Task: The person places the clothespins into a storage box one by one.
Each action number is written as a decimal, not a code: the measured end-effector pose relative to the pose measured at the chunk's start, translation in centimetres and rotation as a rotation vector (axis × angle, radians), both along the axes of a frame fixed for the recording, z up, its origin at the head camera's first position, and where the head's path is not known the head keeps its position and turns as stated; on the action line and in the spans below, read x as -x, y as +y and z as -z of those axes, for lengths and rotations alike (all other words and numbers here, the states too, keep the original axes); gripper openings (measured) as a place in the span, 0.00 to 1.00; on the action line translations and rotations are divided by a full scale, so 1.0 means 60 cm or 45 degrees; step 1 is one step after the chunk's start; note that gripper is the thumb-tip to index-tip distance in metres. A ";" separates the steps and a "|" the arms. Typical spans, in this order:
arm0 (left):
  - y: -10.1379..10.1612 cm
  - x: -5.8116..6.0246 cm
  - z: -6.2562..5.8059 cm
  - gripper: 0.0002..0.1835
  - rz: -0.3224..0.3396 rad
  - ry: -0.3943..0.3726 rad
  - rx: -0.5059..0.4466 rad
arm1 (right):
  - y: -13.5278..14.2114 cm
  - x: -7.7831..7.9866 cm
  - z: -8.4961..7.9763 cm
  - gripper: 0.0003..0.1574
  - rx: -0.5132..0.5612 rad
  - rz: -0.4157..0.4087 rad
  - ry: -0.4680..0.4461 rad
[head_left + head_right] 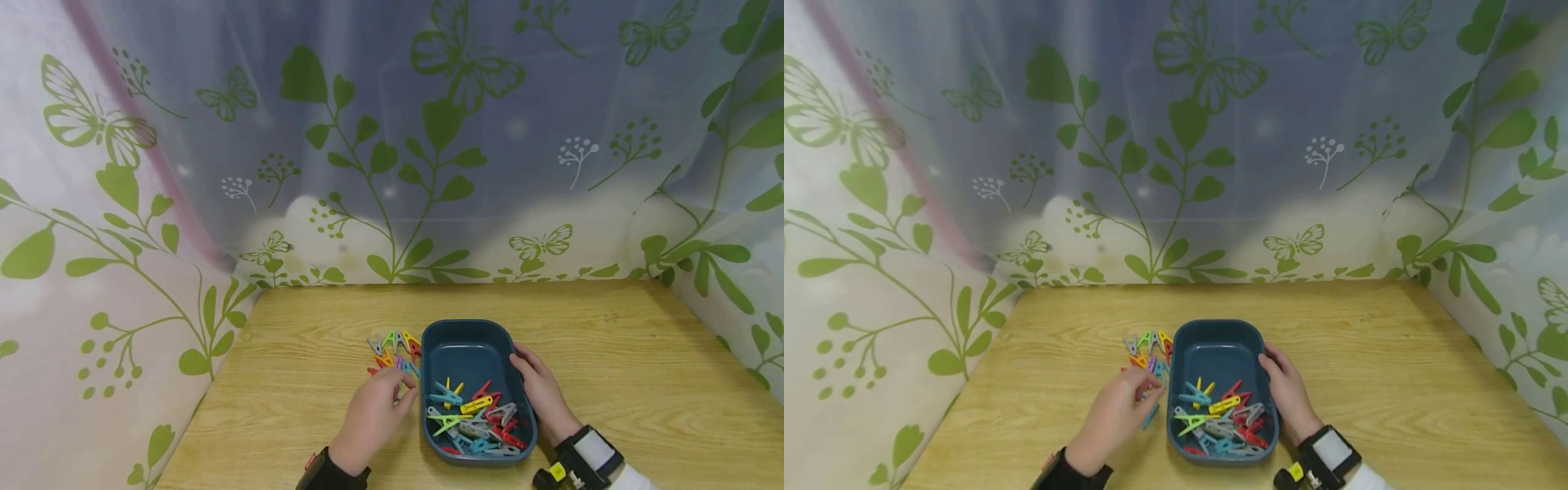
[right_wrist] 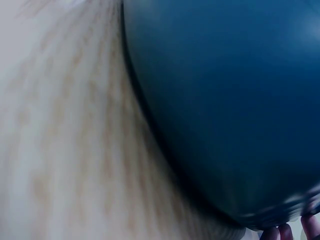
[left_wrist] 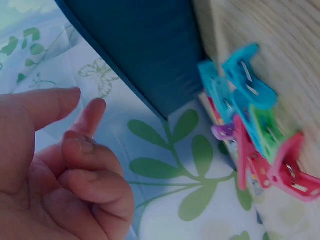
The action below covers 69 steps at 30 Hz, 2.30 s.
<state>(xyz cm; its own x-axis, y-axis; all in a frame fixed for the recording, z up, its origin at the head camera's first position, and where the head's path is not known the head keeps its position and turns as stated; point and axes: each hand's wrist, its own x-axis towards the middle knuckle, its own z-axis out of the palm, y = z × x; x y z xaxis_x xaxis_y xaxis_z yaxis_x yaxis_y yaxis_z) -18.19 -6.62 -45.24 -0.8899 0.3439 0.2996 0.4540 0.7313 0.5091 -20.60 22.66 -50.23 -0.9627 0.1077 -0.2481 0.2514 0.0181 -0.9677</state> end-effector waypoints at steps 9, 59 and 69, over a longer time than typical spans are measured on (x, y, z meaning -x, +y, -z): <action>-0.013 0.011 0.014 0.09 -0.142 -0.076 0.100 | 0.000 -0.003 -0.001 0.41 -0.004 0.010 0.014; -0.028 -0.001 0.017 0.13 -0.266 -0.182 0.332 | -0.004 -0.005 -0.002 0.40 0.006 0.009 0.027; -0.026 0.004 -0.004 0.06 -0.294 -0.099 0.222 | -0.003 -0.002 -0.001 0.40 -0.012 0.013 0.011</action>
<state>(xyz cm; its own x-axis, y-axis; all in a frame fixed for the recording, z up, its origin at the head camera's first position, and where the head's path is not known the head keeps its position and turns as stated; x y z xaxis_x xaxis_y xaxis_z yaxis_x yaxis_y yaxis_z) -18.41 -8.17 -45.02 -0.9686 0.1701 0.1816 0.2300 0.8902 0.3932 -20.45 22.49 -50.17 -0.9637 0.1196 -0.2388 0.2433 0.0247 -0.9696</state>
